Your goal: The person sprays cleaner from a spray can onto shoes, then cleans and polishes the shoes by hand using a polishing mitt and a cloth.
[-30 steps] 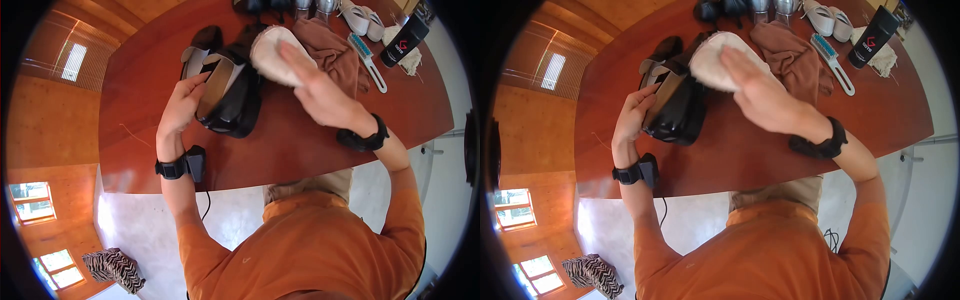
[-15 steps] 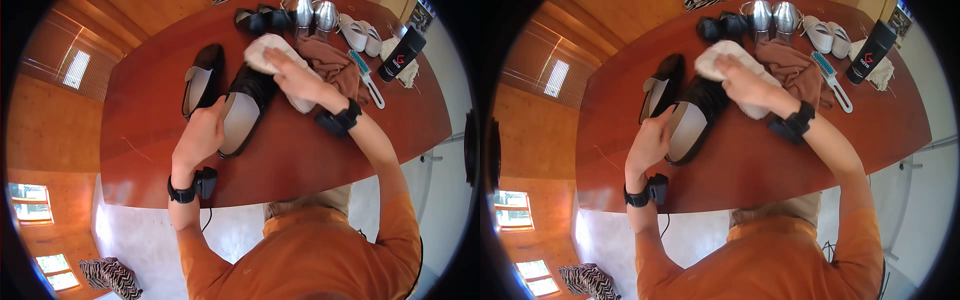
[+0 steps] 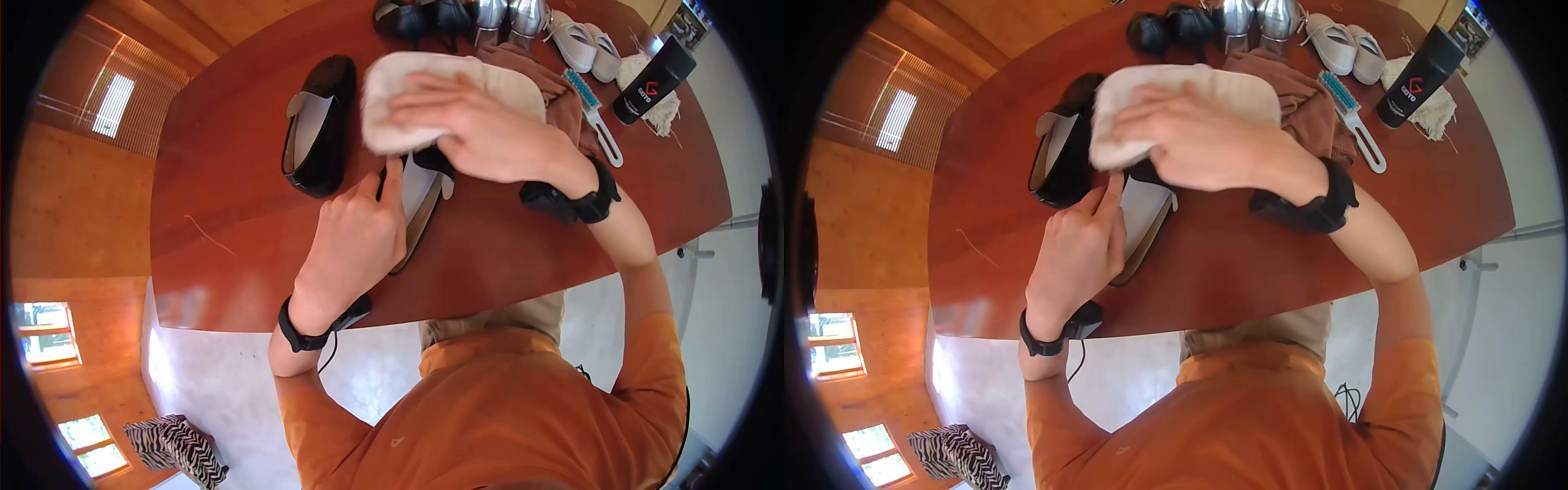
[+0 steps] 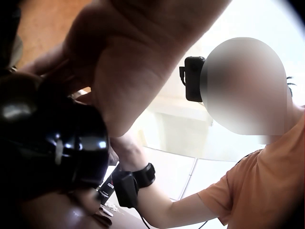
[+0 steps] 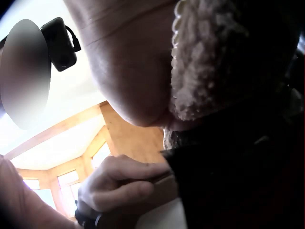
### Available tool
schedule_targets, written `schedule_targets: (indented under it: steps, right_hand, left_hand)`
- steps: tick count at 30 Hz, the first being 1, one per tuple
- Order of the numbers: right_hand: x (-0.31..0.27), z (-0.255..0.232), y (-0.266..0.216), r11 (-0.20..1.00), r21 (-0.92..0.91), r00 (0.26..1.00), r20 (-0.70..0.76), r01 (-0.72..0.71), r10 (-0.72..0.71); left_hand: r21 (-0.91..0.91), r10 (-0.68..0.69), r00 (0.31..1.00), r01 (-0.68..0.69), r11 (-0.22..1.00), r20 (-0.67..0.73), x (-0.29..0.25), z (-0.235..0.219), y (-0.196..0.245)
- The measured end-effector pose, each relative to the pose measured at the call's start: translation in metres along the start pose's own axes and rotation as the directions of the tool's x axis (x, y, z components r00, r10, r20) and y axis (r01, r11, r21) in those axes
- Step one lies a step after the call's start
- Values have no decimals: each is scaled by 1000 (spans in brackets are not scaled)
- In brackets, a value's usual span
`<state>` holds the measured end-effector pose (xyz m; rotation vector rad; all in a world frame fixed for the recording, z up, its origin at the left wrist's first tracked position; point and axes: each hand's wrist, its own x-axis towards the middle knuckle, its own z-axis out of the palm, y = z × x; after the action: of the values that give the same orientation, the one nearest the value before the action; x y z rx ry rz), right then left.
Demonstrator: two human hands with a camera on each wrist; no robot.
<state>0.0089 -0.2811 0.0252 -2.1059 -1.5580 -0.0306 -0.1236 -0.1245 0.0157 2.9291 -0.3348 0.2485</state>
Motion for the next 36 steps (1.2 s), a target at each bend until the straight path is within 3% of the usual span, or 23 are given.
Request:
schedule_targets:
  steps: [2,4,6,8,10,12,14,16,17,18,20,21,22,24,26,28,29,33,34,35,36]
  right_hand:
    - [4,-6,-9,1000,26,987,163,-14,9]
    - [11,-8,8,995,-18,978,185,-98,100]
    - [14,-4,46,991,-94,994,-61,-96,90]
    - [10,-25,46,972,114,969,-112,-207,219]
    - [7,-26,35,956,156,961,-85,-248,263]
    - [0,-7,16,1000,-26,998,-61,10,-11]
    - [-8,0,-13,987,-161,993,113,0,19]
    - [-7,0,5,987,-154,998,44,-32,39]
    - [-9,5,23,985,-151,989,-128,-89,70]
    - [-5,7,56,992,-121,975,-222,-40,13]
    - [-7,-8,63,960,96,936,-214,-263,278]
    - [-8,-8,53,872,283,876,-161,-400,454]
    - [-11,2,61,977,80,943,-257,-196,211]
    - [-12,19,58,994,-108,941,-338,-8,-29]
    - [-14,21,47,998,-65,947,-322,3,-24]
    - [-15,22,49,937,269,955,-135,-221,264]
    - [-16,25,51,935,273,950,-150,-226,274]
    - [-21,41,52,890,256,922,9,-377,388]
    - [-20,41,50,883,266,916,-3,-386,402]
    - [-19,41,47,898,261,930,1,-355,367]
    - [-18,42,46,912,252,944,10,-323,331]
  left_hand:
    - [-77,66,993,-73,994,-97,-2,2,6]
    - [-109,72,993,-82,991,-97,-4,2,8]
    - [-134,69,991,-85,987,-117,-5,1,9]
    - [-149,52,995,-64,987,-82,-5,-1,9]
    - [-162,55,996,-66,985,-71,-3,-4,10]
    - [-193,58,998,-64,979,-35,-4,-2,12]
    - [-202,82,993,-97,975,-79,-2,-1,11]
    - [-204,62,996,-73,976,-61,-3,-2,10]
    - [-230,40,996,-56,972,-77,-3,0,7]
    - [-257,17,996,-41,966,-93,-3,1,6]
    - [-285,-18,994,-14,958,-108,2,2,3]
    - [-318,-57,991,16,948,-118,7,2,1]
    - [-319,-54,991,13,948,-121,13,0,-1]
    - [-291,10,992,-46,956,-124,27,-1,-8]
    - [-191,45,993,-66,979,-110,40,1,-19]
    - [-378,-61,983,124,917,175,52,-6,-29]
    - [-391,-86,988,130,911,127,50,1,-39]
    - [-380,-58,993,94,920,105,45,26,-68]
    - [-594,-171,958,279,755,231,43,26,-67]
    - [-730,-244,892,453,512,381,40,25,-66]
    - [-724,-234,891,454,519,390,36,26,-66]
